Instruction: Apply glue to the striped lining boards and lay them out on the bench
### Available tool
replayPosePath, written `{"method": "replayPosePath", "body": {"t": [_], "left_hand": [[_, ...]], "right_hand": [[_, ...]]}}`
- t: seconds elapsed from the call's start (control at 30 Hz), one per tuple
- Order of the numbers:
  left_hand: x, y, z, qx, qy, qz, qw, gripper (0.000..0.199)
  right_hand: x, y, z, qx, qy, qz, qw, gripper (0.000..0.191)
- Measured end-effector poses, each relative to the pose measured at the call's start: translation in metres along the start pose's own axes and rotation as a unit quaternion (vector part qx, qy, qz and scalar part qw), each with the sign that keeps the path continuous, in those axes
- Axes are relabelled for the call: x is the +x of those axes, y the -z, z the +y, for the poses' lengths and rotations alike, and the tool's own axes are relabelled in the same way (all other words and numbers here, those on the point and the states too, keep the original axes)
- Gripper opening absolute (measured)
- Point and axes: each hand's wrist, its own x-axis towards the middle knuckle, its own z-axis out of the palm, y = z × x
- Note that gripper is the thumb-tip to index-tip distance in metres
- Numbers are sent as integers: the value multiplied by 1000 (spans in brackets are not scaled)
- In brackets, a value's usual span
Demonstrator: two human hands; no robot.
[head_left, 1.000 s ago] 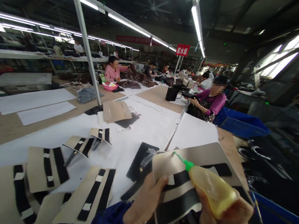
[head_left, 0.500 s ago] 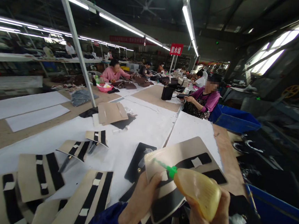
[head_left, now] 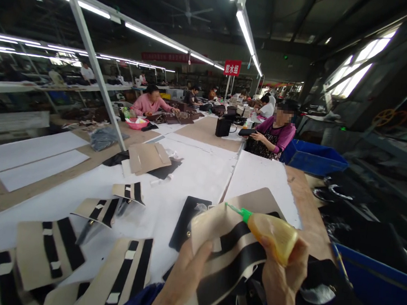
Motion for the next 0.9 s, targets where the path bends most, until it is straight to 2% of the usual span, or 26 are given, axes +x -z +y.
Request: {"method": "replayPosePath", "body": {"t": [0.07, 0.17, 0.23, 0.4, 0.5, 0.63, 0.8, 0.9], "left_hand": [[-4, 4, 0, -11, 20, 25, 999, 47], [-8, 10, 2, -35, 17, -15, 999, 48], [-9, 12, 4, -33, 19, -14, 999, 43], [-8, 11, 2, -20, 31, 40, 999, 28], [-7, 12, -2, -30, 47, 65, 996, 28], [-8, 19, -5, -19, 55, 104, 993, 39], [-16, 31, -10, -9, 52, 97, 994, 49], [-18, 36, -17, 1, 49, 100, 994, 50]], "right_hand": [[8, -4, 6, -12, -8, 26, 1000, 54], [14, -7, 14, -17, -5, 58, 998, 58], [12, -6, 16, -16, -5, 58, 998, 61], [-10, -1, 8, -5, -19, -30, 999, 57], [-17, 1, -3, 15, 7, -71, 997, 54], [-8, -2, -3, -5, 54, -22, 998, 52], [12, -11, 16, -8, 93, 21, 995, 56], [15, -12, 21, -5, 93, 35, 995, 58]]}}
